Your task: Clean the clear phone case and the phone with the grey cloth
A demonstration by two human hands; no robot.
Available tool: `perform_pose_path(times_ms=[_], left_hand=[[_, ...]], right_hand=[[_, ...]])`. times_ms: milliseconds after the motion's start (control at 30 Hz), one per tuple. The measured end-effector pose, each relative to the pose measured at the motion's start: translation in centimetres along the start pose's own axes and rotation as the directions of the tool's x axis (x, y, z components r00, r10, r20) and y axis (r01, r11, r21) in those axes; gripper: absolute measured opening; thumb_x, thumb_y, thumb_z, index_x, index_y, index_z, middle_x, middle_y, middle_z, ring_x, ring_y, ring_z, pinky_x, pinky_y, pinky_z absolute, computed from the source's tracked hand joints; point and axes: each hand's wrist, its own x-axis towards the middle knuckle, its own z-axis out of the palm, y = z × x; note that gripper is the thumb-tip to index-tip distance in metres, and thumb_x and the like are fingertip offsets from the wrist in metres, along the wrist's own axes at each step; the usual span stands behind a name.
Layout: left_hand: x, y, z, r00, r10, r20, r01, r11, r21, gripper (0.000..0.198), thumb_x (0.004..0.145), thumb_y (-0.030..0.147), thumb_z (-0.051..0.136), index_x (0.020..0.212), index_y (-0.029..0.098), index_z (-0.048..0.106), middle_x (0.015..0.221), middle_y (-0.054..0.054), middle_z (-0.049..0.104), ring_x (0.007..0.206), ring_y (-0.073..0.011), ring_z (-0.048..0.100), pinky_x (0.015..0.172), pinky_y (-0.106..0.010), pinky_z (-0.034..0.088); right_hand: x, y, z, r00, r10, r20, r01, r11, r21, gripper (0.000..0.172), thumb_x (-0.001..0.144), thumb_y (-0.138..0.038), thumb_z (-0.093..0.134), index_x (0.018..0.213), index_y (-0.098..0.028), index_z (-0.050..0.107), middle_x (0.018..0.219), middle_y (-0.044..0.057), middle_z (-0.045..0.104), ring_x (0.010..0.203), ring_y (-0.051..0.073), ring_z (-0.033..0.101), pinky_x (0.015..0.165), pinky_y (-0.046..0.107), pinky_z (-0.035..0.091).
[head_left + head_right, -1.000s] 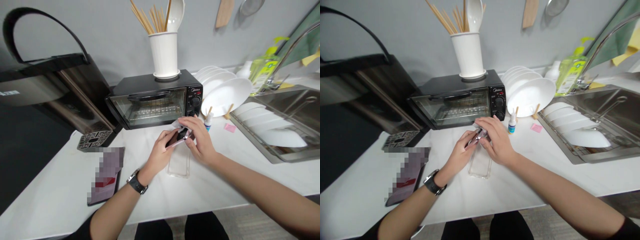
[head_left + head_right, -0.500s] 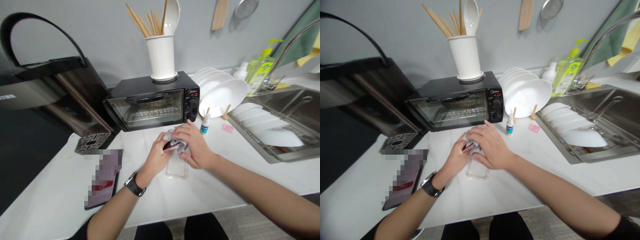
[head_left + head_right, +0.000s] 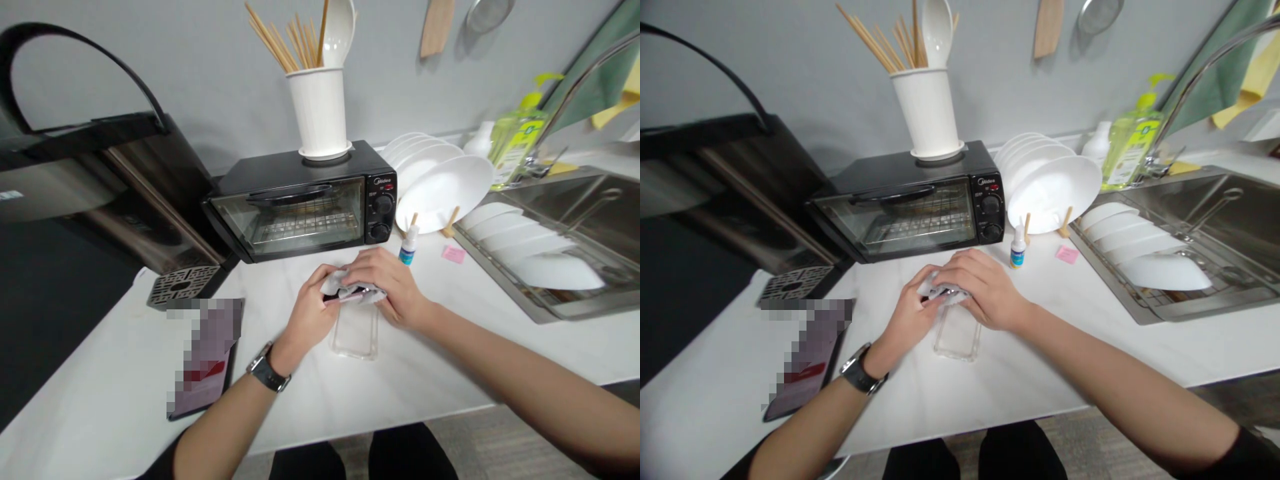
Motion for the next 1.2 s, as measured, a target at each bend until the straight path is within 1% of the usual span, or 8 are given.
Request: perform_pose_path(times_ms=[167,300,500,633,767,900,1100,1200], left_hand=[[0.3,-0.4,-0.4,0.997,-0.007,-0.073,0.025,0.97,0.243,0.038,0.087,-0.001,0.052,0.113,0.021,0.068,0.112,-0.006,0.064,0.107,-0.0225,0.062,0.099,-0.036,0.052],[0.2,-1.2,-0.5,0.993,-0.024,-0.113,0.065,0.928,0.367,0.067,0.081,-0.004,0.052,0.143,0.022,0.058,0.121,-0.009,0.059,0.116,-0.0258,0.058,0.108,-0.044,0.049],[-0.2,-1.4,-0.8,0.986,-0.014,-0.166,0.097,0.858,0.504,0.085,0.08,0.0,0.055,0.16,0.023,0.04,0.133,-0.013,0.048,0.127,-0.0316,0.048,0.115,-0.055,0.044],[0.0,-0.8,-1.2,0.984,0.011,-0.178,0.099,0.798,0.595,0.089,0.078,0.003,0.056,0.163,0.022,0.036,0.133,-0.014,0.046,0.127,-0.0341,0.046,0.112,-0.058,0.046],[0.2,-0.1,-1.6,0.988,0.09,-0.125,0.018,0.739,0.673,0.089,0.076,-0.001,0.054,0.161,0.02,0.04,0.133,-0.016,0.047,0.123,-0.0338,0.046,0.109,-0.054,0.048],[0.2,0.3,-1.7,0.982,0.167,-0.092,-0.055,0.709,0.703,0.087,0.077,-0.004,0.051,0.159,0.025,0.046,0.131,-0.014,0.051,0.121,-0.0325,0.048,0.106,-0.051,0.049],[0.2,0.5,-1.6,0.979,0.175,-0.108,-0.047,0.703,0.71,0.081,0.079,-0.003,0.053,0.155,0.026,0.051,0.13,-0.013,0.053,0.12,-0.0323,0.049,0.105,-0.05,0.05],[0.1,0.6,-1.4,0.982,0.173,-0.079,-0.065,0.697,0.714,0.08,0.08,-0.002,0.054,0.154,0.026,0.052,0.129,-0.013,0.054,0.119,-0.0321,0.05,0.104,-0.049,0.05]], right_hand=[[-0.4,-0.2,0.7,0.963,0.263,-0.055,-0.268,0.954,-0.136,0.041,0.111,-0.046,0.038,0.142,-0.026,0.057,0.14,0.01,0.069,0.14,0.026,0.058,0.126,0.055,0.031],[-0.8,0.3,1.4,0.899,0.438,0.001,-0.424,0.871,-0.249,0.055,0.112,-0.045,0.032,0.161,-0.02,0.037,0.163,0.015,0.048,0.152,0.028,0.045,0.124,0.054,0.037],[-0.7,0.4,1.6,0.727,0.686,0.021,-0.623,0.673,-0.4,0.059,0.108,-0.059,0.035,0.129,-0.013,0.066,0.081,0.014,0.076,0.077,0.032,0.075,0.071,0.04,0.056],[-0.4,0.8,1.6,0.659,0.752,0.005,-0.748,0.656,-0.105,0.05,0.104,-0.062,0.044,0.082,-0.02,0.061,0.064,0.003,0.061,0.061,0.021,0.062,0.061,0.032,0.049],[-0.5,1.7,1.9,0.559,0.812,0.167,-0.795,0.468,0.386,0.054,0.088,-0.074,0.064,0.093,-0.02,0.062,0.082,0.003,0.069,0.071,0.019,0.066,0.064,0.031,0.057],[-0.7,2.2,1.8,0.481,0.828,0.289,-0.854,0.366,0.371,0.064,0.089,-0.082,0.054,0.077,-0.019,0.063,0.063,0.003,0.064,0.057,0.019,0.062,0.051,0.029,0.049],[-0.4,2.5,1.6,0.567,0.804,0.178,-0.752,0.418,0.509,0.057,0.08,-0.075,0.073,0.084,-0.019,0.063,0.072,0.0,0.064,0.068,0.017,0.059,0.062,0.028,0.047],[-0.6,2.9,1.5,0.522,0.825,0.216,-0.8,0.385,0.461,0.058,0.077,-0.075,0.076,0.077,-0.019,0.063,0.068,0.001,0.064,0.062,0.015,0.057,0.056,0.027,0.043]])
